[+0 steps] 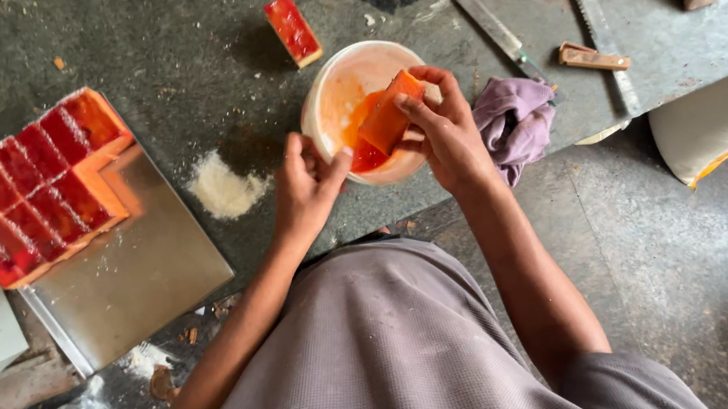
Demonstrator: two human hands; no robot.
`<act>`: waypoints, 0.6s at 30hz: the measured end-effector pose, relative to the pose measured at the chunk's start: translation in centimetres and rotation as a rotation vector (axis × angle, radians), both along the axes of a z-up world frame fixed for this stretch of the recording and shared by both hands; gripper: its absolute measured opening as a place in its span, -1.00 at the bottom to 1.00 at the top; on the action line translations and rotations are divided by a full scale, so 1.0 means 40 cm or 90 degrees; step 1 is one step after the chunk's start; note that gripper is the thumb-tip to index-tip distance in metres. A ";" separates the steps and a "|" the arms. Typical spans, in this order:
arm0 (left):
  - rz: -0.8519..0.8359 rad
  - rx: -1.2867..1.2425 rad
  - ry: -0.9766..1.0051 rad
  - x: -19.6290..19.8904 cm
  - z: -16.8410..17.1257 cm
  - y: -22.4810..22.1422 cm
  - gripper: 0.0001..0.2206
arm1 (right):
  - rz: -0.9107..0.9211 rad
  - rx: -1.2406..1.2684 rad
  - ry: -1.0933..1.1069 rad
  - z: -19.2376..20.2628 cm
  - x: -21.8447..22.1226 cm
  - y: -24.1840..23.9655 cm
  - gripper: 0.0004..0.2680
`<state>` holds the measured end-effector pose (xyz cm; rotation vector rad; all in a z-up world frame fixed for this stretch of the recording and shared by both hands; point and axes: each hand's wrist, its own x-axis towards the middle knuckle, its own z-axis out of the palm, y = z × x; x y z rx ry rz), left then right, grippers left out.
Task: The person dips individual rectangular slices of cake into a bucket of red liquid and then places them onto a metal tray.
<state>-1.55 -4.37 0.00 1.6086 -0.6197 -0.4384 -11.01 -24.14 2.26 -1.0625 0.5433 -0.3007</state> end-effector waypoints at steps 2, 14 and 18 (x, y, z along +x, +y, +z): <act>0.023 -0.009 0.155 0.003 -0.005 0.002 -0.69 | -0.013 0.104 -0.001 0.024 0.013 -0.001 -0.65; -0.022 0.060 0.105 0.038 -0.024 0.040 -0.71 | 0.151 -0.319 -0.105 0.089 0.073 0.007 -0.47; 0.003 0.100 0.215 0.085 -0.032 0.061 -0.65 | 0.161 -0.556 -0.076 0.199 0.089 0.010 -0.56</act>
